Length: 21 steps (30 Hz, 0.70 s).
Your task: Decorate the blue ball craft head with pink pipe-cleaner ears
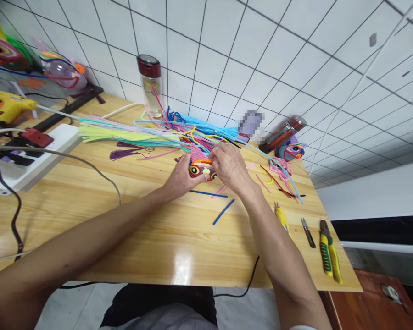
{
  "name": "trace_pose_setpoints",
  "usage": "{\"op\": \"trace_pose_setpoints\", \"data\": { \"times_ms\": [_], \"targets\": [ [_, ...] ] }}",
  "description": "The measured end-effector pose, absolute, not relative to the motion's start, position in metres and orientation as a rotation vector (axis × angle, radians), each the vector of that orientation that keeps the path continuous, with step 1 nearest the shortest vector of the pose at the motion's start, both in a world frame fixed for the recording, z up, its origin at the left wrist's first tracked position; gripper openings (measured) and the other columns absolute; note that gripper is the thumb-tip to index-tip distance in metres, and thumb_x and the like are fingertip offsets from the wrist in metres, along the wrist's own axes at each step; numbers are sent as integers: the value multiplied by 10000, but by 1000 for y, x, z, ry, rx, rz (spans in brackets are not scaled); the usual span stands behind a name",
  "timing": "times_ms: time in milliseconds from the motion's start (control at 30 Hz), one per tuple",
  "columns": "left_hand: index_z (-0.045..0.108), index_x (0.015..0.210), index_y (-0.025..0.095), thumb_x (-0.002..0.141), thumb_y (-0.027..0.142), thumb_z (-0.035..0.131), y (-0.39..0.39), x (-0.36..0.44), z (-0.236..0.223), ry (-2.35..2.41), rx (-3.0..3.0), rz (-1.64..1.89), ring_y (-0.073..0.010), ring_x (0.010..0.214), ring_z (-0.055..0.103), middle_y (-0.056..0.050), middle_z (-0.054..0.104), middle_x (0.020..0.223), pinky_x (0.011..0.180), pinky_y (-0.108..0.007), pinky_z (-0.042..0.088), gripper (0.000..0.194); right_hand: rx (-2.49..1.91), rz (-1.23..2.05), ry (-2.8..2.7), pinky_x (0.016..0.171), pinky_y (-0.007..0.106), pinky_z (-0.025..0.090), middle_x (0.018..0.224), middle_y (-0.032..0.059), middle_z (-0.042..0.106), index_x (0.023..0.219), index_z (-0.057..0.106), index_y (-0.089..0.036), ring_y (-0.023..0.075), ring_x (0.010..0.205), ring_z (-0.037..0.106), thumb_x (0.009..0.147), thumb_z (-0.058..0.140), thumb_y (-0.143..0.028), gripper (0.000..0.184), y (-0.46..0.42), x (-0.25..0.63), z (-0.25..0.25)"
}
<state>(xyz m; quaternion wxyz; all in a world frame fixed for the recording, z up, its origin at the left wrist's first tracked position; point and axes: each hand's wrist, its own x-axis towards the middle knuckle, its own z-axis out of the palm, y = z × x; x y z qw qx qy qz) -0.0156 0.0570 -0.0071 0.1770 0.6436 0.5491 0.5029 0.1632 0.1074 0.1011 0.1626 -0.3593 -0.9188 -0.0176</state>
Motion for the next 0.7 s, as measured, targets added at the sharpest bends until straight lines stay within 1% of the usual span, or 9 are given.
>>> {"op": "trace_pose_setpoints", "data": {
  "times_ms": [167, 233, 333, 433, 500, 600, 633, 700],
  "targets": [
    [508, 1091, 224, 773, 401, 913, 57, -16, -7, 1566, 1837, 1388, -320, 1142, 647, -96, 647, 1147, 1027, -484, 534, 545, -1038, -30, -2593, 1014, 444, 527, 1151, 150, 783, 996, 741, -198, 295, 1106, 690, 928, 500, -86, 274, 109, 163, 95],
    [513, 1112, 220, 779, 401, 908, 57, -17, -8, 1558, 1845, 1388, -328, 1170, 646, -104, 653, 1168, 1047, -495, 531, 548, -1043, -27, -2582, 1001, 445, 534, 1144, 149, 786, 996, 742, -200, 294, 1089, 697, 921, 501, -88, 277, 108, 162, 95],
    [515, 1108, 230, 785, 420, 906, 57, -18, -9, 1543, 1838, 1393, -319, 1163, 645, -94, 654, 1169, 1051, -490, 528, 542, -1034, -9, -2556, 1001, 451, 540, 1140, 154, 792, 988, 743, -200, 297, 1090, 711, 944, 489, -110, 272, 101, 164, 101],
    [519, 1106, 240, 778, 442, 916, 57, -19, -8, 1531, 1814, 1405, -307, 1147, 643, -80, 652, 1156, 1047, -476, 523, 553, -1061, -16, -2351, 1055, 451, 526, 1176, 135, 795, 1003, 741, -219, 290, 1154, 714, 974, 516, -176, 231, 89, 180, 111],
    [527, 1114, 247, 776, 451, 919, 56, -19, -7, 1510, 1794, 1416, -299, 1135, 645, -69, 656, 1137, 1046, -466, 524, 557, -1207, -4, -2174, 1003, 437, 538, 1092, 108, 803, 973, 735, -231, 283, 1075, 728, 978, 545, -244, 191, 82, 197, 114],
    [539, 1104, 251, 811, 437, 888, 55, -20, -5, 1463, 1759, 1441, -285, 1124, 655, -62, 668, 1117, 1043, -447, 532, 492, -1580, 133, -2002, 818, 381, 522, 893, 69, 787, 895, 731, -223, 258, 858, 713, 959, 584, -330, 193, 73, 225, 109],
    [543, 1097, 250, 830, 435, 868, 55, -21, -5, 1451, 1748, 1447, -282, 1124, 658, -64, 672, 1119, 1044, -443, 534, 460, -1705, 188, -1971, 778, 363, 501, 856, 62, 781, 882, 736, -217, 250, 820, 704, 952, 594, -340, 201, 71, 232, 106],
    [555, 1109, 248, 860, 445, 835, 55, -22, -5, 1438, 1727, 1450, -280, 1138, 663, -71, 680, 1140, 1054, -442, 537, 423, -1910, 270, -1962, 752, 340, 470, 867, 64, 794, 901, 760, -205, 246, 827, 710, 947, 609, -334, 205, 66, 241, 98]
  ]
}}
